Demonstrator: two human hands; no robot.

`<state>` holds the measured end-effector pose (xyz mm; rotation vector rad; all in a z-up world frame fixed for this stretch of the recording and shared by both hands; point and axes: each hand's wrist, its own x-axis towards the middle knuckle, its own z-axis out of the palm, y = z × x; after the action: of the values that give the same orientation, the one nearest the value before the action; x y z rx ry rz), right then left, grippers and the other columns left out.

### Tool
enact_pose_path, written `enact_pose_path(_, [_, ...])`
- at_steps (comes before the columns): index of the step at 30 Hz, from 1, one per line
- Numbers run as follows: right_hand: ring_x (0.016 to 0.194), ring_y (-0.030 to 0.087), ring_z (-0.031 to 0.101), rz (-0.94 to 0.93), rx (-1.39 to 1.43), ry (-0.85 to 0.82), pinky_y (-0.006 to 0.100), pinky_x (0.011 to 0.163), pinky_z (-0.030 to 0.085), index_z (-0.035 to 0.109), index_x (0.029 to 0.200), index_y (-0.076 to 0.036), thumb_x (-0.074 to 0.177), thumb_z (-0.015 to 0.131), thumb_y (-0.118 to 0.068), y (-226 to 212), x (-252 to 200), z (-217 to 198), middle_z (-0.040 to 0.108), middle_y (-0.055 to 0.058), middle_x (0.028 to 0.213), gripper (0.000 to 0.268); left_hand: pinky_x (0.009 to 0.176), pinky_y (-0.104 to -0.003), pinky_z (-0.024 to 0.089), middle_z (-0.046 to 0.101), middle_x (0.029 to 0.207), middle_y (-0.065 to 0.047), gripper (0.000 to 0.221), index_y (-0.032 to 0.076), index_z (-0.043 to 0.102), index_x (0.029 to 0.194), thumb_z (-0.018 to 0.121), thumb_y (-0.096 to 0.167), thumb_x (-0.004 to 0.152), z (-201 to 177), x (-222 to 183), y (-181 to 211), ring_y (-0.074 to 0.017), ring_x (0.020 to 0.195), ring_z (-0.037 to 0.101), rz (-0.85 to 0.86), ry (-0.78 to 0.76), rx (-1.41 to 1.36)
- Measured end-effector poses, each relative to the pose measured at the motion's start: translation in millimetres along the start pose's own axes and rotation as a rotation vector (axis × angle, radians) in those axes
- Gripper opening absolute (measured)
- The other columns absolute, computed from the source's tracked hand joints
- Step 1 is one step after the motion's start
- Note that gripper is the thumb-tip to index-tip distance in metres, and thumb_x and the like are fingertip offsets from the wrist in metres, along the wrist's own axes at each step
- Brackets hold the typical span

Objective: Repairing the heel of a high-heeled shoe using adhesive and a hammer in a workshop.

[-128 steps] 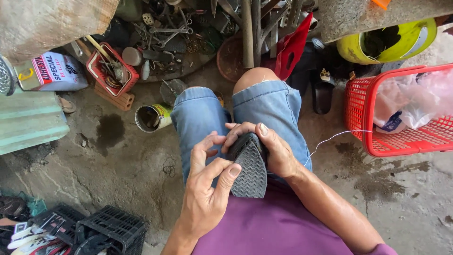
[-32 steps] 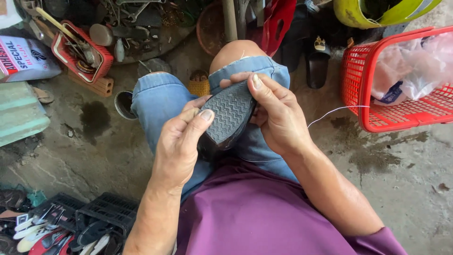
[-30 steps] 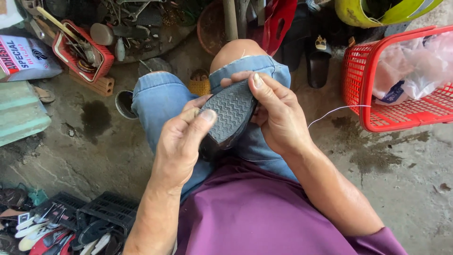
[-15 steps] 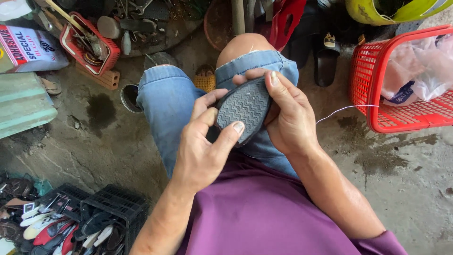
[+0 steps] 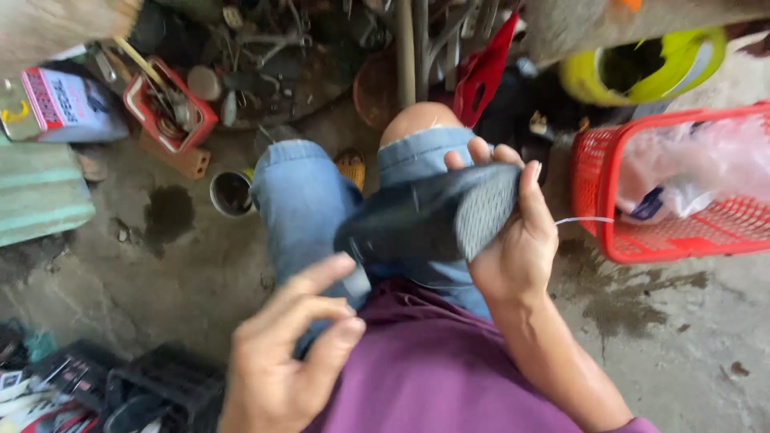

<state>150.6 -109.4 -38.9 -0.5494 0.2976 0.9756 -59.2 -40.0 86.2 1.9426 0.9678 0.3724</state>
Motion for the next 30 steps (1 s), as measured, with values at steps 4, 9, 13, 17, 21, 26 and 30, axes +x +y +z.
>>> enact_pose_path(4, [0.135, 0.044, 0.056, -0.018, -0.025, -0.049, 0.052, 0.120, 0.040, 0.067, 0.117, -0.009, 0.105, 0.055, -0.034, 9.4, -12.3, 18.3, 0.064, 0.017, 0.137, 0.030, 0.111, -0.037, 0.052, 0.066, 0.136, -0.020, 0.024, 0.005, 0.073, 0.109, 0.075, 0.017, 0.089, 32.5, -7.0, -16.3, -0.0279, 0.126, 0.069, 0.092, 0.174, 0.067])
enact_pose_path(9, [0.143, 0.042, 0.048, 0.033, 0.099, -0.089, 0.059, 0.123, 0.034, 0.066, 0.116, -0.006, 0.109, 0.048, -0.032, 9.1, -22.4, 21.6, 0.057, 0.017, 0.145, 0.032, 0.121, -0.051, 0.053, 0.022, 0.169, -0.024, 0.105, -0.004, 0.022, 0.159, 0.083, 0.038, 0.085, 44.8, -15.0, -53.1, -0.0418, 0.162, 0.026, 0.112, 0.497, 0.128])
enact_pose_path(13, [0.144, 0.042, 0.048, 0.109, 0.120, -0.082, 0.058, 0.122, 0.034, 0.064, 0.119, -0.007, 0.109, 0.046, -0.034, 21.4, -40.1, 34.2, 0.058, 0.017, 0.146, 0.034, 0.124, -0.038, 0.030, 0.045, 0.157, -0.015, 0.102, -0.001, 0.012, 0.161, 0.072, 0.034, 0.087, 43.2, -9.5, -65.7, -0.0223, 0.151, 0.038, -0.210, 0.406, -0.412])
enact_pose_path(17, [0.115, 0.037, 0.059, 0.132, -0.325, -0.118, 0.057, 0.098, 0.048, 0.060, 0.125, -0.005, 0.100, 0.057, -0.037, 48.0, -62.6, 11.3, 0.063, 0.017, 0.125, 0.041, 0.109, -0.037, 0.045, 0.039, 0.160, -0.002, 0.082, 0.019, 0.030, 0.161, 0.065, 0.037, 0.089, 21.7, 12.2, -72.4, -0.0191, 0.140, 0.046, -0.357, 0.604, -1.018])
enact_pose_path(21, [0.094, 0.048, 0.082, 0.237, -0.948, -0.458, 0.050, 0.088, 0.068, 0.049, 0.141, 0.006, 0.095, 0.062, -0.045, 49.7, -88.6, -40.5, 0.057, 0.018, 0.128, 0.070, 0.111, -0.033, 0.044, 0.063, 0.128, -0.009, 0.052, 0.003, 0.055, 0.136, 0.063, 0.033, 0.094, -25.7, 25.8, -56.2, -0.0188, 0.123, 0.057, -0.155, 0.671, -0.539])
enact_pose_path(26, [0.110, 0.017, 0.067, 0.164, -1.299, -0.823, 0.032, 0.097, 0.051, 0.063, 0.128, 0.001, 0.105, 0.051, -0.035, 49.4, -89.3, -33.7, 0.072, 0.008, 0.119, 0.044, 0.098, -0.021, 0.053, 0.068, 0.125, -0.002, 0.063, 0.012, 0.055, 0.144, 0.075, 0.030, 0.087, -32.6, 28.6, -49.5, -0.0087, 0.109, 0.064, -0.224, 0.536, -0.570])
enact_pose_path(30, [0.104, 0.024, 0.074, 0.232, -1.196, -0.941, 0.035, 0.097, 0.056, 0.064, 0.117, 0.001, 0.108, 0.044, -0.037, 48.6, -92.2, 9.7, 0.075, 0.013, 0.107, 0.044, 0.097, -0.027, 0.059, 0.068, 0.135, -0.013, 0.073, 0.010, 0.044, 0.151, 0.066, 0.042, 0.090, -26.3, 27.5, -56.9, -0.0181, 0.118, 0.068, -0.172, 0.390, -0.628])
